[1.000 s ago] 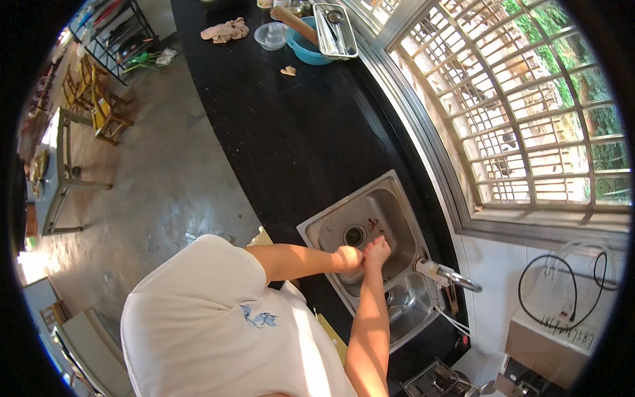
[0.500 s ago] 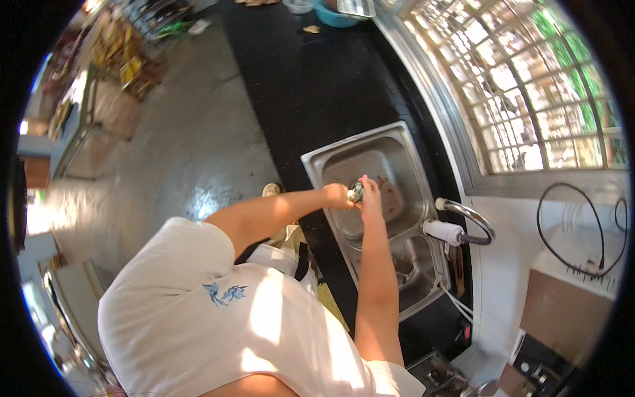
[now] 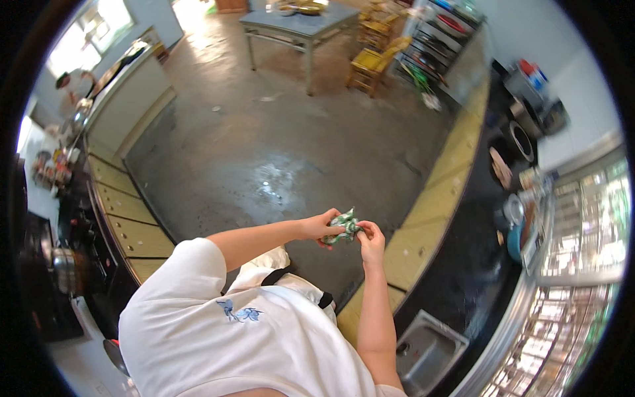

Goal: The person washes several bowls and a metal pot in a kitchen sink using a green cloth and running water. They then wipe the countertop and a nearby table with the cloth, and finally dry the countertop with a brown towel. The person also places clean bowls into a low cabinet.

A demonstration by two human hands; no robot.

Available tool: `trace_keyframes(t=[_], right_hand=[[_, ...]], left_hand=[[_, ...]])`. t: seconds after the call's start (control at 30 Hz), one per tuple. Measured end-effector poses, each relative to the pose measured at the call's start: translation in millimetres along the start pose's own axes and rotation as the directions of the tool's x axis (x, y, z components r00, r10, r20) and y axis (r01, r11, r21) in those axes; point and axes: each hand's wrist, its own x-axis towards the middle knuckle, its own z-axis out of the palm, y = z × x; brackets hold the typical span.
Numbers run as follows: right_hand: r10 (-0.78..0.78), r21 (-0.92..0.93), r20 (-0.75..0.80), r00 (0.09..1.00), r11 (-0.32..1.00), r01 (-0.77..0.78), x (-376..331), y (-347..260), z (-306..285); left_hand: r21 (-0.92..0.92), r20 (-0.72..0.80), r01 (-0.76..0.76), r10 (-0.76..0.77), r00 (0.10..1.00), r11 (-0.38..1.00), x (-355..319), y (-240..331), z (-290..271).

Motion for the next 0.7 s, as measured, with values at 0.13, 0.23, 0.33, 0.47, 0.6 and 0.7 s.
trace_keyframes(t=[0.13,0.23,0.33,0.47,0.6,0.7], right_hand=[[-0.177,-0.256,0.197,0.964,0.94,0.225,98,-45,154],[-0.184,-0.061,0.406,0.895,0.972,0.228,155,-71,248],[-0.136,0.126,0.566,0.813,0.989,0.078,199,-102,331],[0.024,0.061,0.642,0.766,0.995,-0.083,279,-122,393],[0.204,0.229,0.775,0.599,0.792,-0.566,372,-127,452],[0.234,0.243,0.855,0.462,0.607,-0.757,458,-100,492]], left_hand=[[0.039,-0.175,-0.05,0.056,0.983,0.998,-54,-3,-155],[-0.166,-0.295,-0.041,-0.01,0.955,0.985,-74,-12,-239],[-0.387,-0.38,-0.148,-0.011,0.925,0.91,-73,-32,-306],[-0.312,-0.534,-0.302,0.097,0.84,0.901,-44,-14,-384],[-0.389,-0.671,-0.651,0.284,0.685,0.652,28,-6,-467],[-0.61,-0.563,-0.533,0.152,0.813,0.586,36,73,-526]])
